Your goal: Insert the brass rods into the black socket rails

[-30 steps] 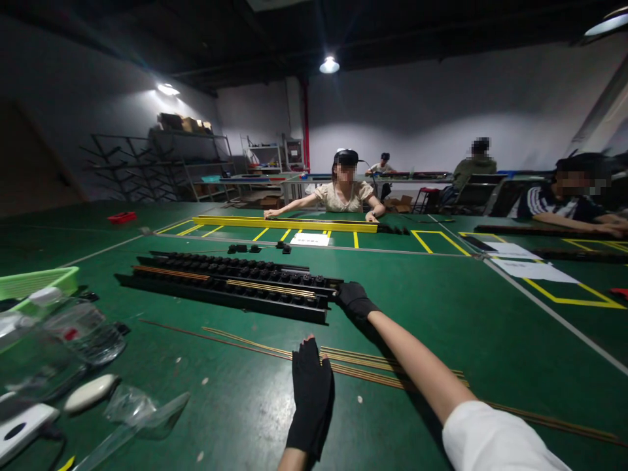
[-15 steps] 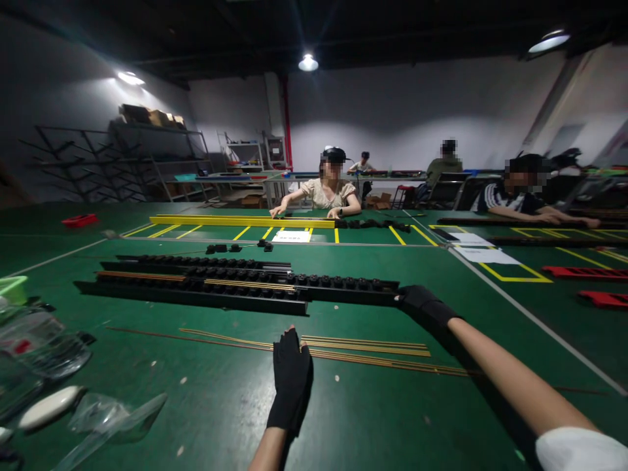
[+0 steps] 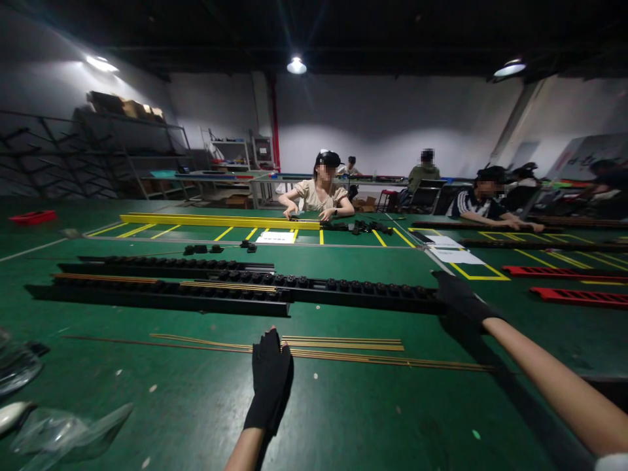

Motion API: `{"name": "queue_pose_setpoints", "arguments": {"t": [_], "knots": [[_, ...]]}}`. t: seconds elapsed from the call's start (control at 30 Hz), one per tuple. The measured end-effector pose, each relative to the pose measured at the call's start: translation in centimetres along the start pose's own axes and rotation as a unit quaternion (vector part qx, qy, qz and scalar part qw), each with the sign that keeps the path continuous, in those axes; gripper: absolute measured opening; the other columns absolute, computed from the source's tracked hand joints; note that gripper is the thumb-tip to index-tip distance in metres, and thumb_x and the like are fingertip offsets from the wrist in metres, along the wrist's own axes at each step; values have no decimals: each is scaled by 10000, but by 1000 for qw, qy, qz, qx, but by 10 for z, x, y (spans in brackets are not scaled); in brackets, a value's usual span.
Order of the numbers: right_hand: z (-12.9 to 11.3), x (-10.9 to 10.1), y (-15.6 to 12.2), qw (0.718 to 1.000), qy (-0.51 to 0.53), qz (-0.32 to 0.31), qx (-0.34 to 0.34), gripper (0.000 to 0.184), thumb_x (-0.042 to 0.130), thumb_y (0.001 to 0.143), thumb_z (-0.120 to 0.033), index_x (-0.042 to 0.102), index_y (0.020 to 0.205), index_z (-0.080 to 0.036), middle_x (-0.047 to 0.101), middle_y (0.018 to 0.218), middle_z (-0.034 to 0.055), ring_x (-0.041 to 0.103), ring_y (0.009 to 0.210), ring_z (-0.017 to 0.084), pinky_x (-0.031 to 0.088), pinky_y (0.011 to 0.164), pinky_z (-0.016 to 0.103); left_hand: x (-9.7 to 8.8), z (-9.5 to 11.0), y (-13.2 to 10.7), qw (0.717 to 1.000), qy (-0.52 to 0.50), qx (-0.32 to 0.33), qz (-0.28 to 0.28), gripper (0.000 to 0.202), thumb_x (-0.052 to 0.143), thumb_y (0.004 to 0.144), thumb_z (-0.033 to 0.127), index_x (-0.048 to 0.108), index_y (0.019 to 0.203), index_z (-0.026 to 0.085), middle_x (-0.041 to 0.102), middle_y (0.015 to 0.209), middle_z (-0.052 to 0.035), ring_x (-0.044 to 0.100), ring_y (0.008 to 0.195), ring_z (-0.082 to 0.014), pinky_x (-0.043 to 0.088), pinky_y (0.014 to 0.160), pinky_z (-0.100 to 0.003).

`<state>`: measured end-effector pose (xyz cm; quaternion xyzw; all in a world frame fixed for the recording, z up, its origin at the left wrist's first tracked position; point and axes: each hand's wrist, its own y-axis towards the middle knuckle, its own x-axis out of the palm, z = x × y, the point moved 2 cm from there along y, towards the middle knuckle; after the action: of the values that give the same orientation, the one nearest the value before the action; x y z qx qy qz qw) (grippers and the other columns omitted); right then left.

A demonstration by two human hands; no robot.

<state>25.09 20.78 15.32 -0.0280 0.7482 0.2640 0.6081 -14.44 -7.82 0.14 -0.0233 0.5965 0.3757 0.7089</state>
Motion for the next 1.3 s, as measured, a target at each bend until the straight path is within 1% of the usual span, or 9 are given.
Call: {"name": "queue_pose_setpoints", "arguments": {"t": [0.07,0.17,0.3,0.43,0.6,0.7,0.87,1.13,1.3], "knots": [[-44,12,14,999,3,-16,-37,716,690,740,-371,532,1387,-107,597,1358,232,583,1260,357,449,1084,473,3,-2,1,1000,-7,-7,3,528,308,923,267,538,1344,46,626,1307,-234,593,1209,-315,392,1081,-514],[-132,40,32,991,17,-55,-119,880,696,761,-498,393,1489,-108,459,1507,206,484,1371,304,390,1147,417,4,-3,1,999,-33,-23,11,517,322,917,276,543,1337,71,657,1260,-210,610,1181,-298,405,1073,-496],[-246,73,51,967,24,-124,-220,1050,818,606,-563,427,1472,-118,545,1429,205,564,1279,316,416,1102,375,6,-5,-1,997,-67,-23,26,480,352,904,257,569,1310,120,648,1288,-188,597,1214,-295,388,1100,-501],[-306,91,66,952,0,-182,-247,900,840,553,-531,605,1296,-81,678,1221,230,660,1111,353,467,1011,419,14,-9,-2,996,-80,-32,37,495,354,916,258,553,1341,104,650,1285,-199,588,1237,-297,381,1114,-526],[-317,104,77,934,-27,-269,-233,583,810,553,-510,764,967,-101,760,942,192,731,855,295,539,764,326,24,-8,-4,988,-115,-18,102,484,378,934,256,555,1356,100,608,1362,-191,529,1325,-292,366,1148,-521],[-317,104,78,932,-37,-284,-224,513,779,581,-483,778,945,-121,763,957,185,733,859,275,529,723,287,25,-6,-6,981,-137,-9,135,464,389,940,255,565,1349,120,624,1346,-174,529,1327,-283,369,1149,-528],[-316,93,68,931,-47,-279,-230,486,752,609,-472,781,946,-124,762,955,186,730,849,262,518,713,268,26,-5,-7,979,-153,19,136,455,388,949,242,562,1358,141,632,1342,-156,551,1307,-259,401,1132,-511],[-293,43,88,931,-55,-256,-255,523,725,661,-550,769,954,-120,757,929,173,703,795,255,486,691,279,19,-1,-9,980,-126,68,137,467,364,965,222,514,1398,132,617,1362,-158,540,1322,-243,398,1136,-490],[-272,1,84,927,-46,-251,-277,593,711,657,-653,754,970,-151,752,927,116,671,762,230,452,658,271,-1,9,-7,974,-166,71,135,384,384,958,227,620,1253,155,690,1217,-138,614,1184,-241,417,1096,-467]]}}
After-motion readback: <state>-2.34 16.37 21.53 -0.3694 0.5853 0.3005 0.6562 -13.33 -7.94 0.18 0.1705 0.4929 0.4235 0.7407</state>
